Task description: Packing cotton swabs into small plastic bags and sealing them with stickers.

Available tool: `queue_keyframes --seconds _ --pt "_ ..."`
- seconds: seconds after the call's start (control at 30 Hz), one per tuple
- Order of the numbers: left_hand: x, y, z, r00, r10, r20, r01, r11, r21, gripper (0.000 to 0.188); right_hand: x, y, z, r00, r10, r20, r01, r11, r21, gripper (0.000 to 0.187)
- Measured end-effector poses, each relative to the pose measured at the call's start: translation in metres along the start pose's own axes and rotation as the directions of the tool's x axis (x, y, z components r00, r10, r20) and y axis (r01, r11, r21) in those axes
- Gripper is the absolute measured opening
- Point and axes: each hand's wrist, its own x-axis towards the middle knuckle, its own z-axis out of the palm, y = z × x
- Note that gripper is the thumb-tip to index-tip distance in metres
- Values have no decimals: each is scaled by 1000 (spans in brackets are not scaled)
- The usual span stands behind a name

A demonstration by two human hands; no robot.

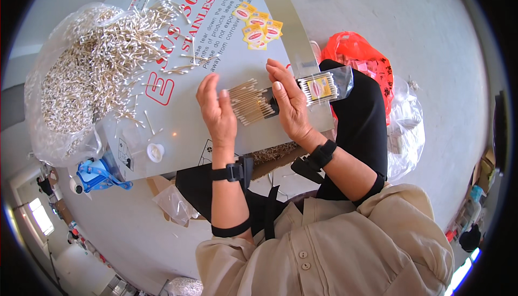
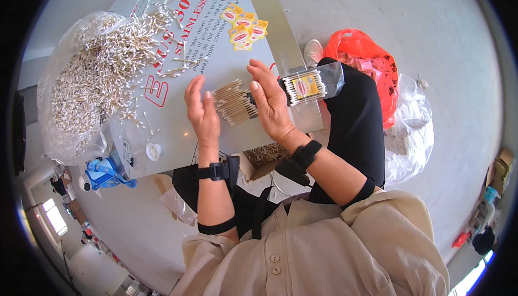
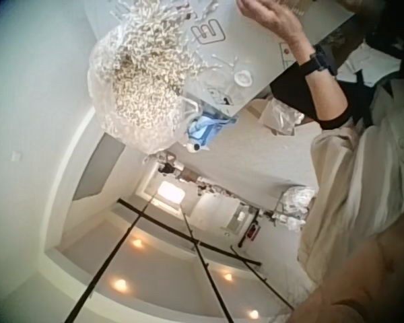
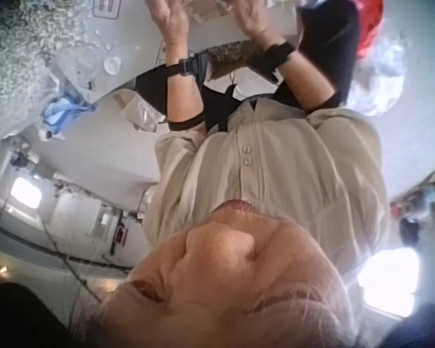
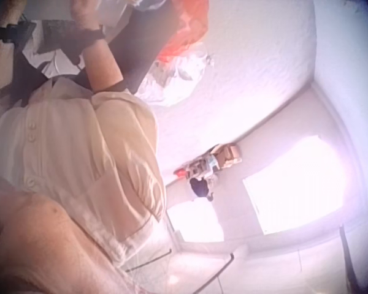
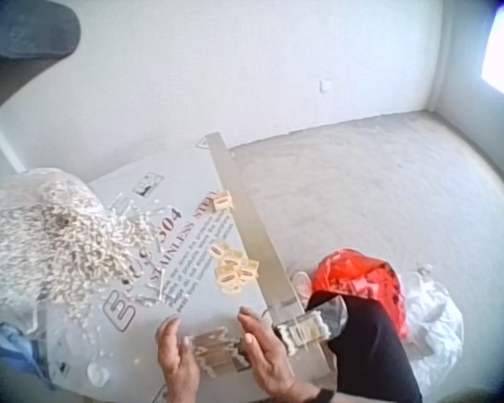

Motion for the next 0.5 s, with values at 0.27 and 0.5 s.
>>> queue_keyframes --seconds 0.27,0.5 --pt "-16 11 30 978 -200 -59 167 919 -356 54 10 10 16 999 -49 22 48 998 50 39" --pt "-11 13 21 992 -129 -1 124 954 -273 56 12 11 6 999 39 -15 -37 992 123 41"
